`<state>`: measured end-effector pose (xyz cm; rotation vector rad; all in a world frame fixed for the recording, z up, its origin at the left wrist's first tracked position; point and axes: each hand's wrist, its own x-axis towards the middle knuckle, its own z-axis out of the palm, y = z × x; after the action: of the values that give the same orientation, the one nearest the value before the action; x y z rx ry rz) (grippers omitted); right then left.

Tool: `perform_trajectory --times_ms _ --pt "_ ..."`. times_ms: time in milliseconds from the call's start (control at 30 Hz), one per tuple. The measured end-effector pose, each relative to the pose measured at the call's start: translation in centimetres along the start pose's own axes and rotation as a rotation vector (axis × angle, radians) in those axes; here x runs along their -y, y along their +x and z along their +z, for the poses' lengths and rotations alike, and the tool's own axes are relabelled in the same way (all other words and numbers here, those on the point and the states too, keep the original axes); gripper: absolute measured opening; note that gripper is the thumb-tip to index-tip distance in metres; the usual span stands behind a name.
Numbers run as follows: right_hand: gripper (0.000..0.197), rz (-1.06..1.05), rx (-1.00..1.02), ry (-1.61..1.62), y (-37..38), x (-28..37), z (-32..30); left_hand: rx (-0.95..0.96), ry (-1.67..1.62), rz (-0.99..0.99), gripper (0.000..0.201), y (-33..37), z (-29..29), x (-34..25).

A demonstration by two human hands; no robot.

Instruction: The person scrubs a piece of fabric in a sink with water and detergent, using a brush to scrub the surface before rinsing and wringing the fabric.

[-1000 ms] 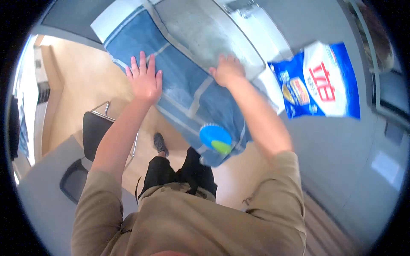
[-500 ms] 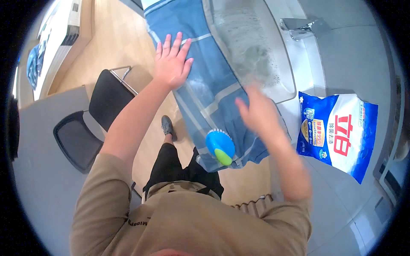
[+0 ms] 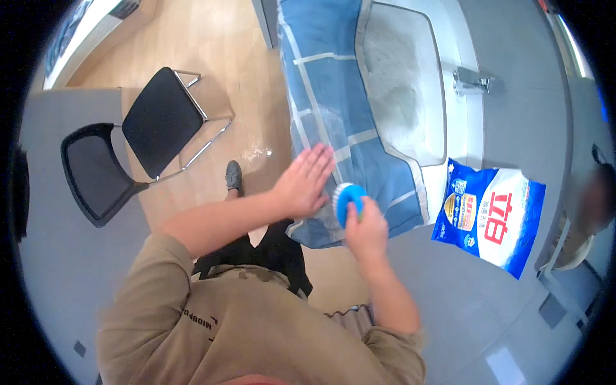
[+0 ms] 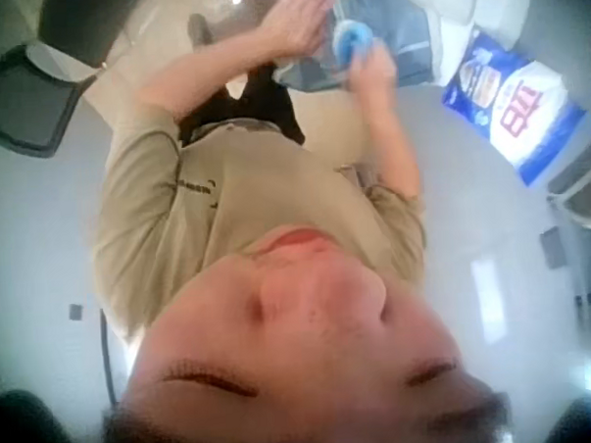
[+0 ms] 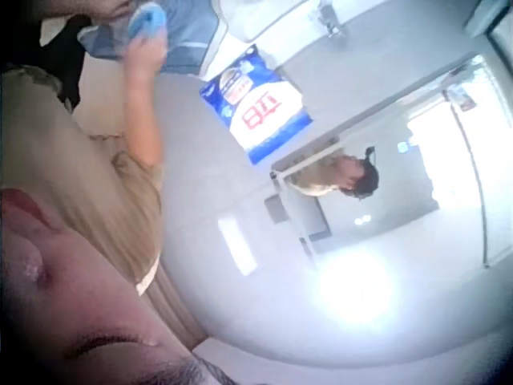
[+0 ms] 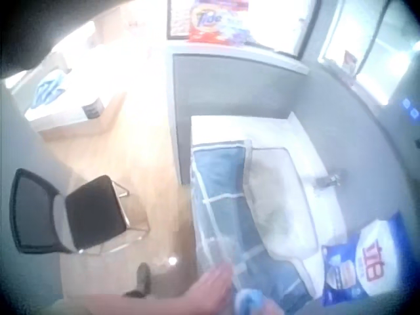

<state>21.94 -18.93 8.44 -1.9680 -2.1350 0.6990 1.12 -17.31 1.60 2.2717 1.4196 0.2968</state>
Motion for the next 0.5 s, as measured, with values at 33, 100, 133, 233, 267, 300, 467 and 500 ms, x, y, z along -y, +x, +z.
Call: perform_trajectory --times_ms 33,100,133,233,267,300,467,500 --pt "0.027 -0.012 -0.059 0.159 1.4 -0.3 -0.9 0.001 0.038 0.006 0.087 -0.7 0.8 -1.0" --pt "0.025 -0.008 -0.044 0.188 5.2 2.8 -3.3 0.004 0.051 -0.015 0.086 -1.2 2.0 -2.8" --pt "0.025 -0.104 -0.043 0.164 7.2 4.0 -3.8 0.042 0.074 -0.001 0.084 -1.0 2.2 -3.6" --pt "0.029 -0.159 0.115 0.085 10.9 7.6 -2.0 0.127 0.073 0.089 0.082 -0.3 3.7 -4.2" --pt "0.034 -0.305 0.176 -0.125 11.6 7.9 -0.7 0.180 0.054 0.186 0.080 0.0 3.9 -4.1" --pt "0.040 -0.447 0.235 -0.337 12.1 8.0 0.1 0.264 0.018 0.229 0.073 0.3 3.7 -3.9" --pt "0.063 -0.581 0.240 -0.352 13.9 7.7 1.2 0.104 0.061 0.449 0.068 0.8 5.1 -2.8" --pt "0.066 -0.581 0.359 -0.398 14.0 7.8 1.2 0.122 0.051 0.510 0.068 1.1 4.9 -2.6"
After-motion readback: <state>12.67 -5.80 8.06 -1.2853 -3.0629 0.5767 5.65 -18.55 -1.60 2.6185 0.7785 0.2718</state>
